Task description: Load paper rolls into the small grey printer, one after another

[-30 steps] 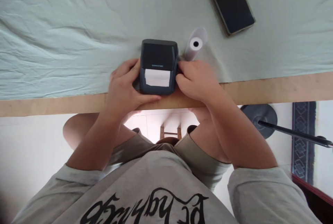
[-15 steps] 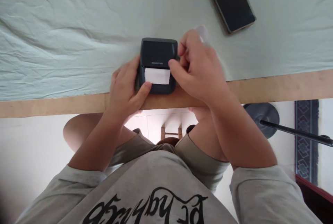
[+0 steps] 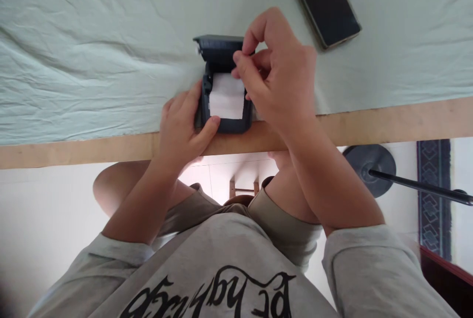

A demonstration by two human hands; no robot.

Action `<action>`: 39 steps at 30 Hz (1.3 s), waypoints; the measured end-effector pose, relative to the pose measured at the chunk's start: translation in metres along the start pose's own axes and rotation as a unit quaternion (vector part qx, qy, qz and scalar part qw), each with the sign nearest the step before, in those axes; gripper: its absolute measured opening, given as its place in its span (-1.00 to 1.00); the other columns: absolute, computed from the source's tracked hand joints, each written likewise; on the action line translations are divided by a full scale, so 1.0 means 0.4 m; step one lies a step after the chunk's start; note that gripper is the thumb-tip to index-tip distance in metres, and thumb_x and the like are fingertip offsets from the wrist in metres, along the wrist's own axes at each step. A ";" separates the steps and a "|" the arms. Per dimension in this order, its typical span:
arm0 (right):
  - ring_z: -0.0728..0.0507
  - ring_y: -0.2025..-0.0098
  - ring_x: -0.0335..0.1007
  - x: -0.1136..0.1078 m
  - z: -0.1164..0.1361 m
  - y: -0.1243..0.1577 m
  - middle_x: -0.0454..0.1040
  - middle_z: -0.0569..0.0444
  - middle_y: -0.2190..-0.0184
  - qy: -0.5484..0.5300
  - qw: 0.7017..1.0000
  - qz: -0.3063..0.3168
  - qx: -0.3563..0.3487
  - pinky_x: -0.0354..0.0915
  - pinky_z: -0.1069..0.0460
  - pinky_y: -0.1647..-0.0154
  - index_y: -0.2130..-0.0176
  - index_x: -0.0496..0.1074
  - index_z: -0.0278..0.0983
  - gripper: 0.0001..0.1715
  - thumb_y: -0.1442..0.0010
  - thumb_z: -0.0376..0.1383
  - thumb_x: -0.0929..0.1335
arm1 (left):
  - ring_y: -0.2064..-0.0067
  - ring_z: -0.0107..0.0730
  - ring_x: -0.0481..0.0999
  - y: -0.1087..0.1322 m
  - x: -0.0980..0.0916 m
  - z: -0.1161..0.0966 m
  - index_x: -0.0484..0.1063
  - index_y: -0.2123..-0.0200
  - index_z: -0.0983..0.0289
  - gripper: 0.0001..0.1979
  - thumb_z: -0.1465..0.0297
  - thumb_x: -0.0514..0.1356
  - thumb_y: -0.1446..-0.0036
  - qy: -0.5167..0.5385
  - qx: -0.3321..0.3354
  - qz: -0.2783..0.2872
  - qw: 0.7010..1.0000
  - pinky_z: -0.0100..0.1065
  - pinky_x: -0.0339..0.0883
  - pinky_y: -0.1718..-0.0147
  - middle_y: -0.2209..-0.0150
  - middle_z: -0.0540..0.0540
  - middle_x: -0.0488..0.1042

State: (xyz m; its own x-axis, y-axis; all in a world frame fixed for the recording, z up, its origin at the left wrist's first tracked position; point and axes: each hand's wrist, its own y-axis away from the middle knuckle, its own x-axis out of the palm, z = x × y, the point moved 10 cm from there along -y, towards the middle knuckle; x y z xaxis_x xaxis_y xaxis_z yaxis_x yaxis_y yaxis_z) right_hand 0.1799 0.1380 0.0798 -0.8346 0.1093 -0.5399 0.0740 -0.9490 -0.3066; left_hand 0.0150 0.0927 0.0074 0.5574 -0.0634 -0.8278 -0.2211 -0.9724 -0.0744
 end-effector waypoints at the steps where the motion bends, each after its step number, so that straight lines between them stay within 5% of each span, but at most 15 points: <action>1: -0.14 0.36 0.60 0.005 0.005 -0.002 0.48 0.20 0.54 0.036 0.999 0.001 -0.015 0.29 0.01 0.46 0.29 0.21 -0.13 -0.89 -0.29 -0.26 0.30 | -0.28 0.08 0.43 0.001 -0.001 -0.001 0.20 -0.38 0.26 -0.29 -0.06 -0.01 -0.35 -0.001 -0.002 0.001 1.000 -0.01 0.16 -0.30 -0.27 0.27 0.45; 5: -0.17 0.34 0.50 0.062 -0.008 -0.012 0.59 0.09 0.35 0.271 0.956 0.109 -0.018 0.31 -0.10 0.21 0.24 0.41 -0.16 -0.91 -0.27 -0.28 0.29 | -0.30 0.05 0.42 0.003 -0.005 -0.007 0.21 -0.38 0.30 -0.29 -0.04 0.00 -0.36 -0.001 0.003 -0.001 1.000 -0.05 0.14 -0.33 -0.30 0.28 0.43; 9: -0.33 0.26 0.46 0.092 -0.017 -0.027 0.59 -0.04 0.33 0.366 0.910 0.195 0.023 0.26 -0.15 0.28 0.13 0.52 -0.13 -0.77 -0.24 -0.26 0.31 | -0.29 0.04 0.43 0.004 -0.004 -0.009 0.22 -0.38 0.35 -0.28 -0.01 0.03 -0.36 -0.006 0.001 0.002 1.000 -0.07 0.14 -0.32 -0.27 0.30 0.46; 14: -0.38 0.15 0.52 0.140 -0.019 -0.025 0.61 -0.01 0.14 0.468 0.821 0.326 0.039 0.36 -0.24 0.17 -0.15 0.43 -0.04 -0.50 -0.22 -0.27 0.38 | -0.28 -0.01 0.44 0.011 -0.009 -0.015 0.23 -0.39 0.38 -0.27 0.05 0.09 -0.32 -0.017 -0.003 0.000 1.000 -0.10 0.12 -0.33 -0.26 0.25 0.46; 19: -0.41 0.06 0.51 0.148 -0.014 -0.028 0.62 -0.01 0.06 0.445 0.825 0.347 0.036 0.31 -0.22 0.16 -0.08 0.44 -0.08 -0.58 -0.22 -0.27 0.38 | -0.23 -0.04 0.45 0.016 -0.015 -0.021 0.23 -0.39 0.39 -0.27 0.03 0.04 -0.34 0.001 0.009 0.002 1.000 -0.10 0.10 -0.32 -0.28 0.23 0.45; 26: -0.12 0.44 0.33 0.080 0.010 -0.031 0.50 0.12 0.36 0.367 0.886 0.282 0.009 0.19 -0.08 0.31 0.05 0.43 -0.09 -0.61 -0.09 -0.29 0.43 | -0.24 -0.03 0.43 0.014 -0.012 -0.015 0.22 -0.39 0.38 -0.28 -0.01 -0.17 -0.44 0.013 0.011 0.011 1.000 -0.08 0.12 -0.28 -0.27 0.24 0.45; 30: -0.05 0.47 0.18 -0.050 -0.037 -0.027 0.45 0.11 0.23 0.030 0.994 0.093 0.045 0.12 0.00 0.46 0.12 0.29 -0.05 -0.53 0.07 -0.10 0.40 | -0.22 -0.05 0.44 0.013 -0.015 -0.014 0.23 -0.39 0.35 -0.29 0.01 -0.23 -0.45 0.014 0.007 0.007 1.000 -0.11 0.12 -0.28 -0.25 0.22 0.47; 31: -0.05 0.50 0.07 -0.095 -0.078 -0.020 0.39 0.09 0.26 -0.067 0.994 0.023 0.084 0.05 0.00 0.50 0.14 0.23 -0.05 -0.54 0.07 -0.02 0.33 | -0.22 -0.05 0.44 0.013 -0.015 -0.015 0.23 -0.39 0.36 -0.29 0.02 -0.23 -0.45 0.016 0.007 0.007 1.000 -0.11 0.11 -0.28 -0.24 0.22 0.47; 34: -0.02 0.56 -0.23 -0.113 -0.175 0.003 0.16 0.13 0.33 -0.176 0.968 0.033 0.174 -0.09 -0.01 0.52 0.23 0.12 -0.07 -0.62 0.02 0.03 0.24 | -0.22 -0.01 0.44 0.014 -0.016 -0.019 0.24 -0.39 0.41 -0.29 0.04 -0.20 -0.45 0.019 0.009 0.006 1.000 -0.08 0.11 -0.29 -0.23 0.24 0.47; 39: -0.01 0.56 -0.29 -0.136 -0.277 0.006 -0.11 0.21 0.47 -0.313 0.912 -0.098 0.248 -0.26 0.00 0.50 0.42 0.03 -0.13 -0.66 0.24 -0.12 0.25 | -0.22 0.01 0.45 0.013 -0.018 -0.019 0.24 -0.38 0.42 -0.27 0.02 -0.20 -0.45 0.016 0.011 -0.003 1.000 -0.07 0.13 -0.28 -0.22 0.28 0.48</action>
State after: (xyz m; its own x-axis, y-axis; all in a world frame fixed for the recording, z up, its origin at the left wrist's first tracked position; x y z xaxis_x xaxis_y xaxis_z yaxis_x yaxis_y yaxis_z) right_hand 0.2860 0.1627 0.0215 -0.9645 0.2489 0.0879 -0.2371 -0.9632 0.1263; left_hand 0.0159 0.0866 0.0169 0.5840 -0.0650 -0.8092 -0.2348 -0.9677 -0.0918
